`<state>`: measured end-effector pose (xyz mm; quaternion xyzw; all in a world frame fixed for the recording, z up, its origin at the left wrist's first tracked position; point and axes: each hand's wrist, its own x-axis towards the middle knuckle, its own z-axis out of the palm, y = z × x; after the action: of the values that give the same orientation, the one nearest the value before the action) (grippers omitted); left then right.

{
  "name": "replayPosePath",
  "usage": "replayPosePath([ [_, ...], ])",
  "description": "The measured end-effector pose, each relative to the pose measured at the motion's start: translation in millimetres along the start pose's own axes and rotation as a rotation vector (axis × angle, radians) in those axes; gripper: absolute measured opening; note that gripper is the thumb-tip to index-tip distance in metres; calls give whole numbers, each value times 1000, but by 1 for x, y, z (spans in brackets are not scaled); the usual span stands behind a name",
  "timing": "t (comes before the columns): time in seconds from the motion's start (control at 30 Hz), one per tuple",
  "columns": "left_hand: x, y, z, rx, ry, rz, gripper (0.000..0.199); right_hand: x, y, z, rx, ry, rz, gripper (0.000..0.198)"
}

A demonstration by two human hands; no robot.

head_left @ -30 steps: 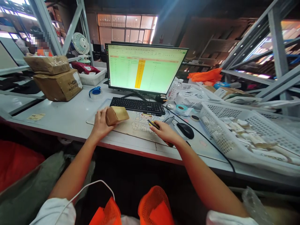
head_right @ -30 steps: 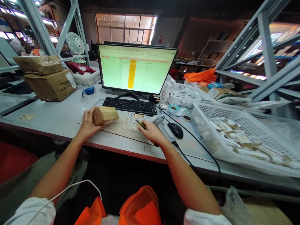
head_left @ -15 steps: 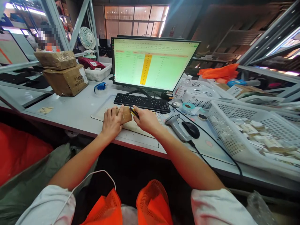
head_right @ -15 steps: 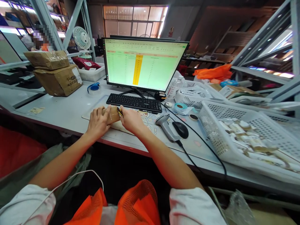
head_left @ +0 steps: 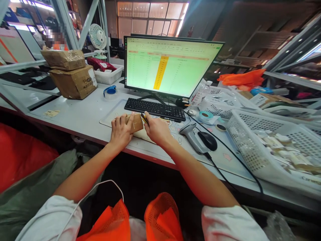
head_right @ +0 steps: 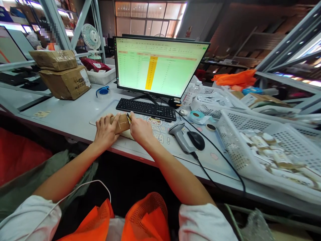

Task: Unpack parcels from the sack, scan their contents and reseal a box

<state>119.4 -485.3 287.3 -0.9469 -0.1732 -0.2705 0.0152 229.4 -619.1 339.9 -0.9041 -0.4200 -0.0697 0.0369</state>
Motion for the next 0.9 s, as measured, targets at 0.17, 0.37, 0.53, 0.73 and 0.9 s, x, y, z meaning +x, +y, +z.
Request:
replayPosePath([
  [0.17,-1,0,1,6,-9,-4,90,-2,-3,1,-25,-3,-5,59],
  [0.37,-2,-2,1,-17,-3,-16,89,-11,-11,0,-61,-77,12,55],
  [0.53,-5,-1,1,-32,23,-52,84,-21,-13,10,-80,-147,-14,48],
  [0.73,-8,-6,5,-102,63,-9,81,-26,-7,8,-72,-190,-57,35],
  [0.9,-13,-39,7,-451,171,-101,85,-27,15,-34,-29,-125,-239,38],
])
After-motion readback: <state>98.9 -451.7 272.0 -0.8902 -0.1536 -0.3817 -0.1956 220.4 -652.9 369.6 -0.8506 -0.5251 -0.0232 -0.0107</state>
